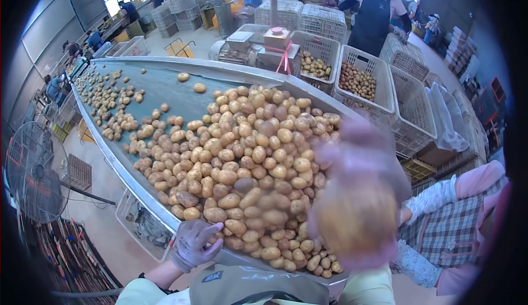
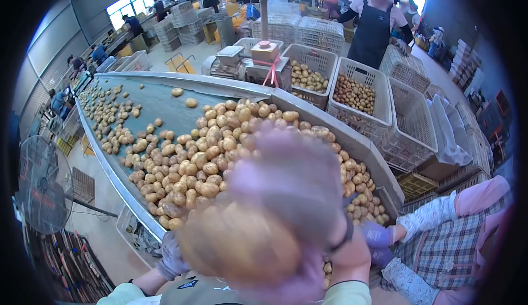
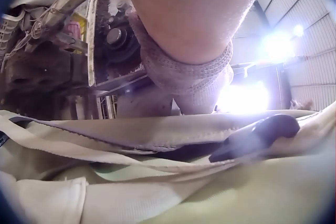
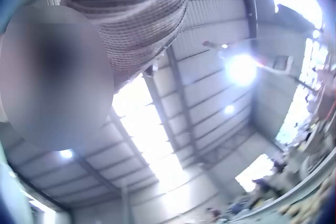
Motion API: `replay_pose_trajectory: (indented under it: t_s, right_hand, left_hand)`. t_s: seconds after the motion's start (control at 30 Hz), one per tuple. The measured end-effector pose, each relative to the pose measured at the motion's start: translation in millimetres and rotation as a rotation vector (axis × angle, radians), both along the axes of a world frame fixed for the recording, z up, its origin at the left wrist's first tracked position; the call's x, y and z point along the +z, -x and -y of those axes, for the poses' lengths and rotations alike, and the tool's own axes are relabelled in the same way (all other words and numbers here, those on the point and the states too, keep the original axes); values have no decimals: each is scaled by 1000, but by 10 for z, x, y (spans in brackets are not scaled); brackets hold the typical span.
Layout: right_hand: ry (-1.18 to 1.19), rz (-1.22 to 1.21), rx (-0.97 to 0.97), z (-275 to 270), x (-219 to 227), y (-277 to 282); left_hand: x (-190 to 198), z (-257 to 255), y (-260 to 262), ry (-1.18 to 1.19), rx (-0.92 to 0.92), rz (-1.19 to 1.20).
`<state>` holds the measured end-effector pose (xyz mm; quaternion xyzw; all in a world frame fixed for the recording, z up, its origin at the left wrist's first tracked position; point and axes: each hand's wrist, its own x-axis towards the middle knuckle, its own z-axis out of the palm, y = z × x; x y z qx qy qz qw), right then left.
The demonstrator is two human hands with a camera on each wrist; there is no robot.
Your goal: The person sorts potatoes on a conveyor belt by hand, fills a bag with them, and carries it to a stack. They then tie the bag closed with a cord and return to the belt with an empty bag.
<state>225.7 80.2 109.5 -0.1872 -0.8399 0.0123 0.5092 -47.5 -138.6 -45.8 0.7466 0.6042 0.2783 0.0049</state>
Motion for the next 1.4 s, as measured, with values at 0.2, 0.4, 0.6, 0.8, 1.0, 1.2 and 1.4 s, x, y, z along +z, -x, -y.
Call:
replay_pose_trajectory:
  t_s: [0.2,0.4,0.6,0.8,1.0,1.2,1.4]
  right_hand:
    - [123,44,-175,-1030,246,690]
    - [635,188,-149,-261,-1513,-805]
    - [913,701,-789,758,-2387,-1751]
    - [431,880,-869,752,-2544,-1951]
    - [425,713,-214,1062,-2522,-1288]
    - [758,852,-697,620,-2748,-2031]
    - [871,423,-598,752,-2087,-1828]
  left_hand:
    - [78,17,29,-54,-22,0]
    - [189,13,-32,52,-18,14]
    - [118,-9,-45,14,-46,-35]
    - [134,4,-23,87,-53,-59]
    - [105,27,-36,85,-35,-61]
    - [142,-1,-20,80,-38,-46]
    - [111,-1,7,58,-46,-60]
